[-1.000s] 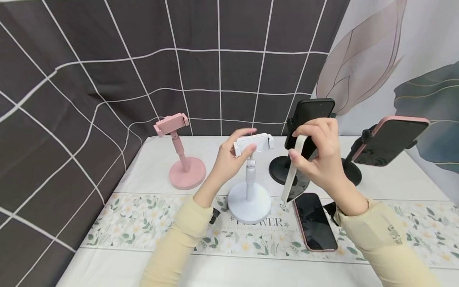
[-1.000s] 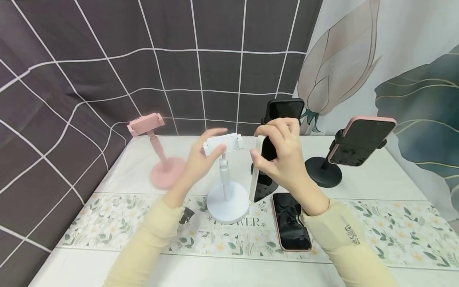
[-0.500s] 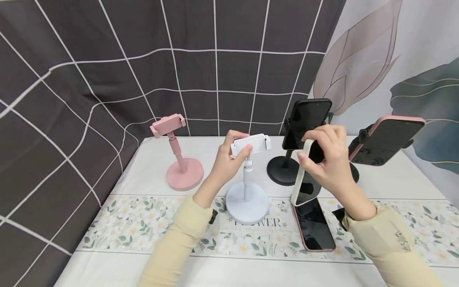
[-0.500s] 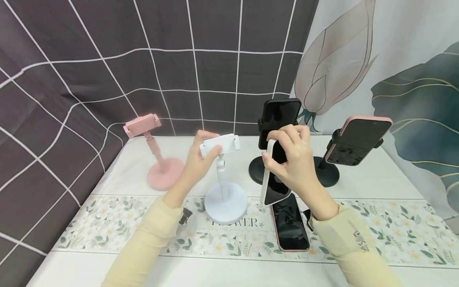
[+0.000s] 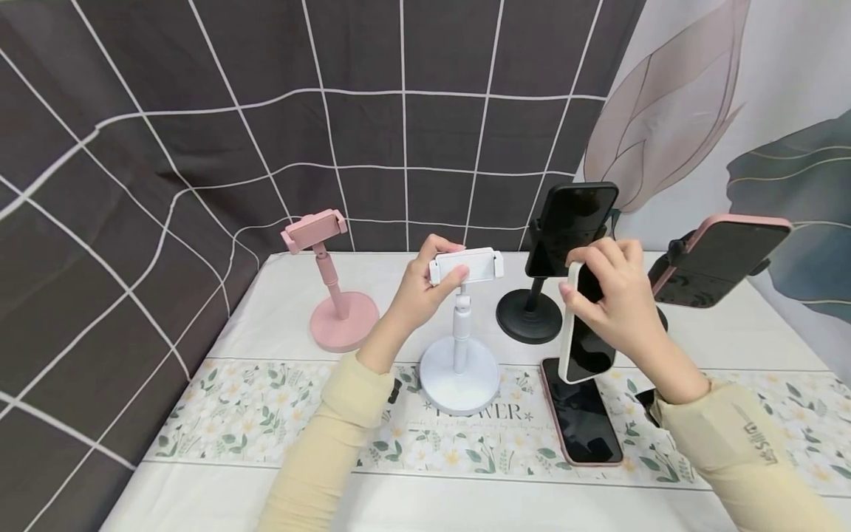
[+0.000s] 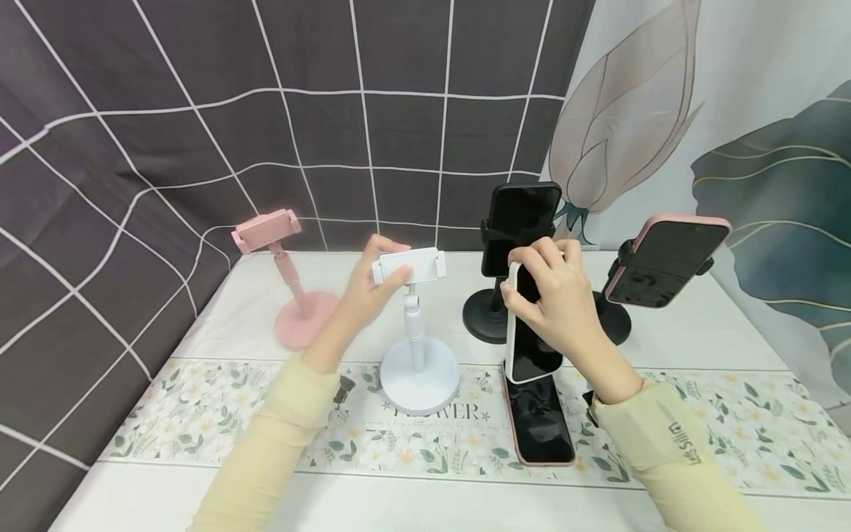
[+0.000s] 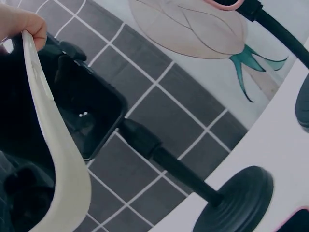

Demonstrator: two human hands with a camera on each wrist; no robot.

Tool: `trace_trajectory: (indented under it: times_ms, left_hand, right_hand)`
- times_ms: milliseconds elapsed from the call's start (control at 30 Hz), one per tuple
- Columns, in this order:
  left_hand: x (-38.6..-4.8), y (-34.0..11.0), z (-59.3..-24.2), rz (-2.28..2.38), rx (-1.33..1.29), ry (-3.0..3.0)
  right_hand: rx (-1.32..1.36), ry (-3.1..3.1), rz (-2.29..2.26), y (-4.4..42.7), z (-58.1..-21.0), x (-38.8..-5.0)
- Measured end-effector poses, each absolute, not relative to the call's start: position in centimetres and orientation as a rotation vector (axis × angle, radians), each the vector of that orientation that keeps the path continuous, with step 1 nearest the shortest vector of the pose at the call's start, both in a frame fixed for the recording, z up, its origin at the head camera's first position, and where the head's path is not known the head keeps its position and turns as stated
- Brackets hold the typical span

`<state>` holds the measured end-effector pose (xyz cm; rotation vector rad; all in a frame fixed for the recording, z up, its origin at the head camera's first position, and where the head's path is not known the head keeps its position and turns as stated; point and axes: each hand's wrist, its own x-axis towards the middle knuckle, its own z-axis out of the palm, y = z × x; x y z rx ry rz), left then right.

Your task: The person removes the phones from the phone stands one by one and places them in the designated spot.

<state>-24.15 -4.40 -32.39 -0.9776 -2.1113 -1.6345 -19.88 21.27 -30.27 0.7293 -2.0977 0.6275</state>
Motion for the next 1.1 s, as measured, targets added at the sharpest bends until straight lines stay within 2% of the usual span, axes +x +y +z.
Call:
trace_trajectory:
  times_ms: [333,1100]
  left_hand:
    - [-24.2,-4.4,-32.6,-1.647,-0.958,-2.113]
    - [-24.1,-4.2,-32.9,-1.603,-0.943,-2.11]
  right_hand:
    - [0.71,-2.426,0.434,23.7,-31.8,-19.3]
    - [0.563,-2.759,0.057,28.0,-36.3,-19.0]
